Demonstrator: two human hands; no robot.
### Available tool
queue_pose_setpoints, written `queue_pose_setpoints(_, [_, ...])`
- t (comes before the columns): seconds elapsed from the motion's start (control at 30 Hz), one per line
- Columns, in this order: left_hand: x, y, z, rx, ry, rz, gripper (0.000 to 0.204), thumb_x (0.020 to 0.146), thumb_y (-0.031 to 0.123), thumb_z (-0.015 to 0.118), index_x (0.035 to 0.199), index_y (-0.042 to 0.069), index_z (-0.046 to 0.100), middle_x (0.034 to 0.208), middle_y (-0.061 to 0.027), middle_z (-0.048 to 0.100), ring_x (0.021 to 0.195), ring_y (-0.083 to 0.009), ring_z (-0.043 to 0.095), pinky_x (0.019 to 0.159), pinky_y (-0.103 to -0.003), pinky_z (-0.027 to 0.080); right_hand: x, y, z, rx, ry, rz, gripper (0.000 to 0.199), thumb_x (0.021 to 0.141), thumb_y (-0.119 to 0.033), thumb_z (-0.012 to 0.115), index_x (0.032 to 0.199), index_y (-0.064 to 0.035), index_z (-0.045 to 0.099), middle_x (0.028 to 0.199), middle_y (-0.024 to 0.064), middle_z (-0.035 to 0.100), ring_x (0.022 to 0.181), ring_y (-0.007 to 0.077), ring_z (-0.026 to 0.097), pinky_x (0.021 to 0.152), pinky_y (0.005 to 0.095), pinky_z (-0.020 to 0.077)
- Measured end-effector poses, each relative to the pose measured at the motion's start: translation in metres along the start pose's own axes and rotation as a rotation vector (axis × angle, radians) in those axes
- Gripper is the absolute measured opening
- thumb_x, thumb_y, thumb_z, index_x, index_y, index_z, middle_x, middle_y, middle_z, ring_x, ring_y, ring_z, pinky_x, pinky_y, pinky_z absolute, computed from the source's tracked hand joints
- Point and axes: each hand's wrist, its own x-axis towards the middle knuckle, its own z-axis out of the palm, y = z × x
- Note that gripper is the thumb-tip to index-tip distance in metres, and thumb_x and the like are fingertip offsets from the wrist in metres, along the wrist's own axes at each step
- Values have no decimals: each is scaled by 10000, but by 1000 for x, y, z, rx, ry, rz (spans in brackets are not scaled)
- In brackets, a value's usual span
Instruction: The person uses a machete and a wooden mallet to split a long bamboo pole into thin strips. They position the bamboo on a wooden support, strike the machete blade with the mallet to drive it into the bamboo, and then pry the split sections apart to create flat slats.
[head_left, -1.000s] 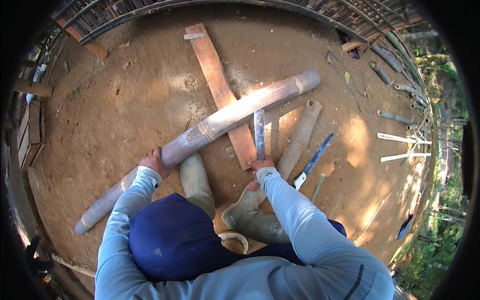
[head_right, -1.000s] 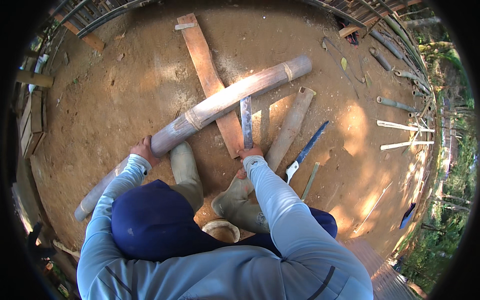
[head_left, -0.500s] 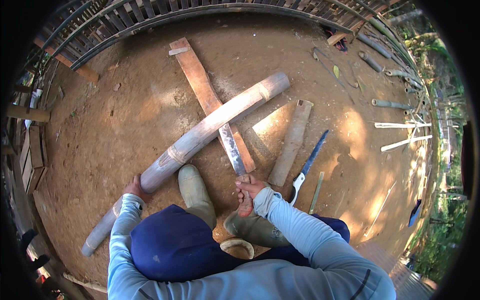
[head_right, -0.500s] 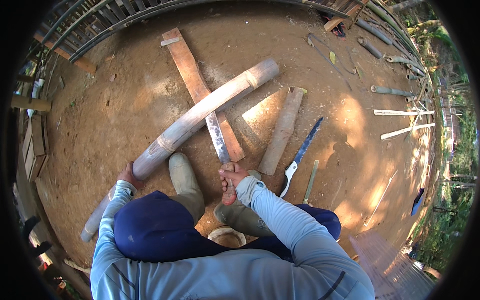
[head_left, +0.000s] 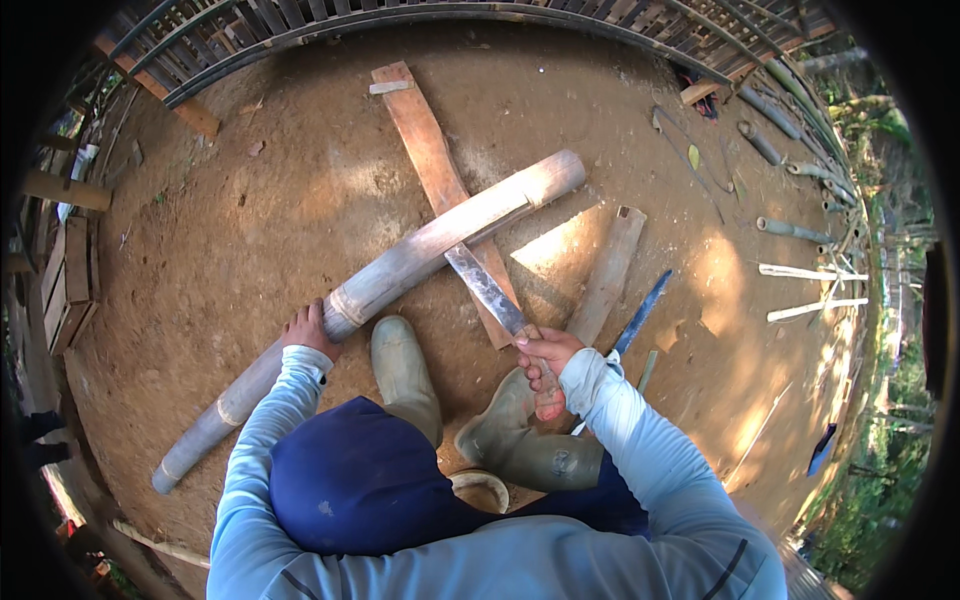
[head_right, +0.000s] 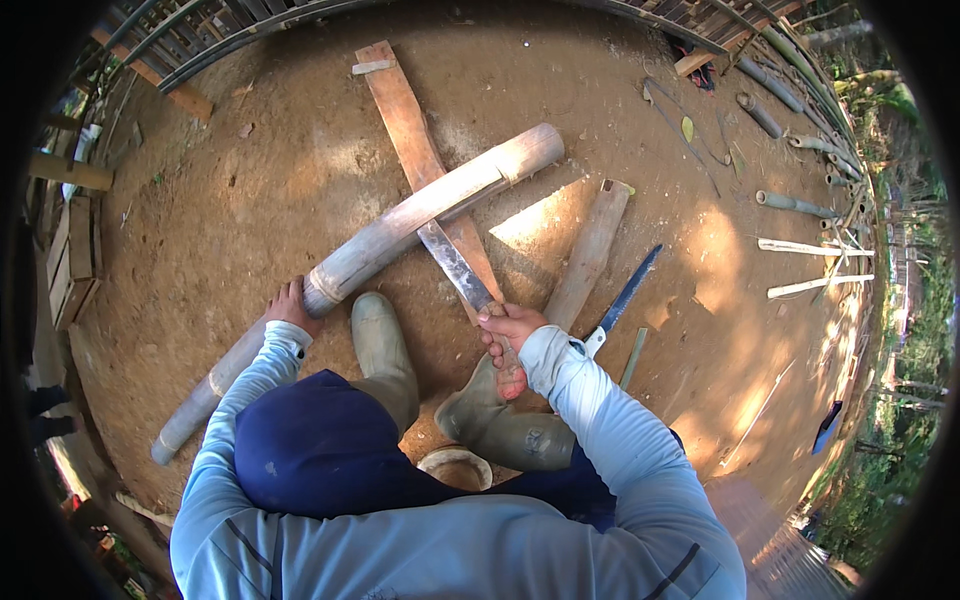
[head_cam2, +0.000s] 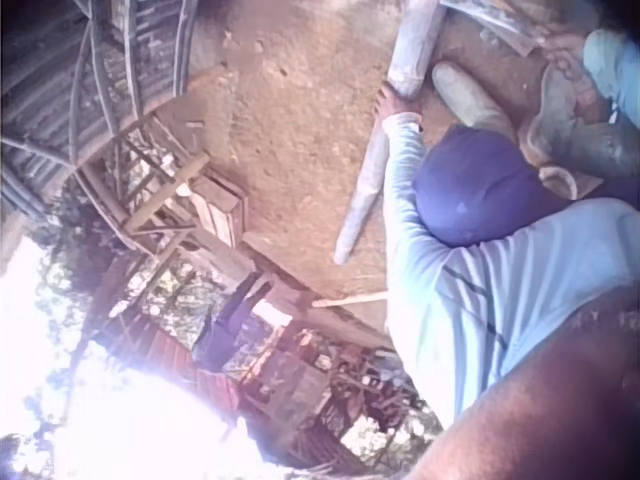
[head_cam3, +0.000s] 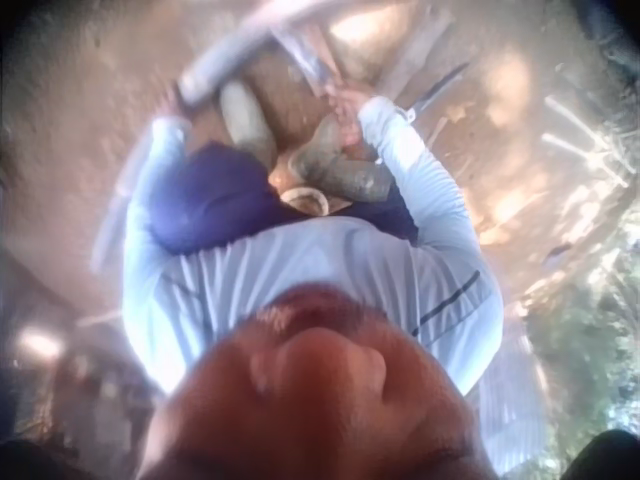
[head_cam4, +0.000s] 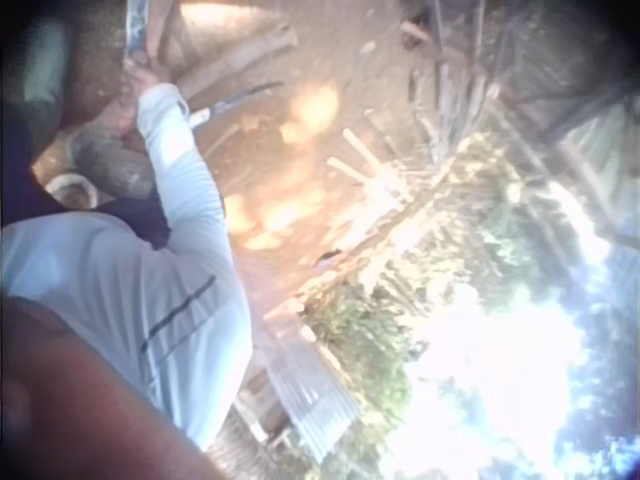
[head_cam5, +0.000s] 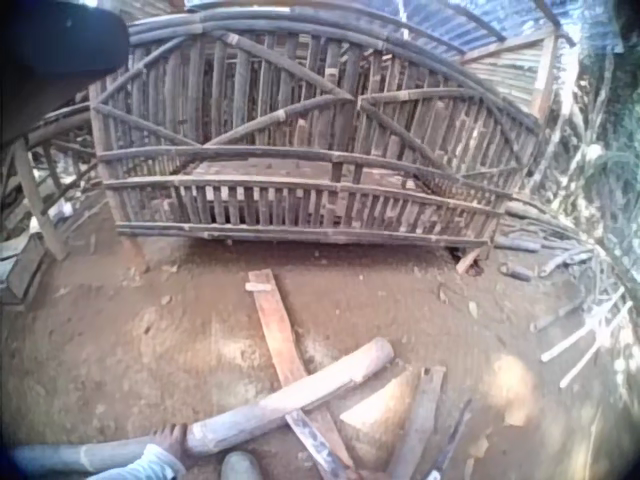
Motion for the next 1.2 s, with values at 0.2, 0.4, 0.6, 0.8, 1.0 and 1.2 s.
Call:
queue_pose_setpoints(0.2, [-4,-1,2,-23,70,32,863,599,344,831,1329,109,436,1219,-142,570,1138,-336,559,975,-493,433,-22,-9,-16,-44,7,28,279,921,-268,630,1105,-89,522,779,-4,529,593,84,476,493,247,435])
queue_pose_setpoints(0.4, [-4,-1,-6,-18,55,34,859,594,338,835,1322,107,443,1234,-140,563,1152,-334,552,978,-495,432,-30,-10,-33,29,163,-15,314,907,-322,638,1100,-97,535,762,-6,520,588,97,474,501,257,435])
queue_pose_setpoints(0.6, [-6,0,-7,-14,45,21,873,592,347,837,1332,106,443,1253,-137,554,1176,-331,539,995,-487,423,-21,-24,-45,112,190,-44,296,884,-324,666,1041,-104,543,742,2,531,575,112,484,504,291,435])
queue_pose_setpoints(0.8, [-5,1,-8,-23,36,15,913,581,371,856,1344,105,431,1264,-135,551,1186,-332,532,1002,-485,417,-17,-25,-46,117,135,-57,320,881,-316,679,1052,-86,535,740,14,536,565,115,489,507,284,438])
queue_pose_setpoints(1.0, [2,0,-5,-9,-2,6,913,586,353,858,1350,107,422,1256,-140,553,1184,-325,535,1003,-487,414,-3,-9,-51,90,164,-73,306,886,-306,678,1044,-90,531,748,15,531,561,111,486,507,286,443])
queue_pose_setpoints(1.2, [-5,-7,13,23,108,25,852,607,297,835,1334,106,432,1246,-137,556,1174,-322,539,1000,-499,411,6,-29,-29,124,159,-38,341,882,-360,679,1088,-128,536,755,-18,528,586,105,481,505,292,438])
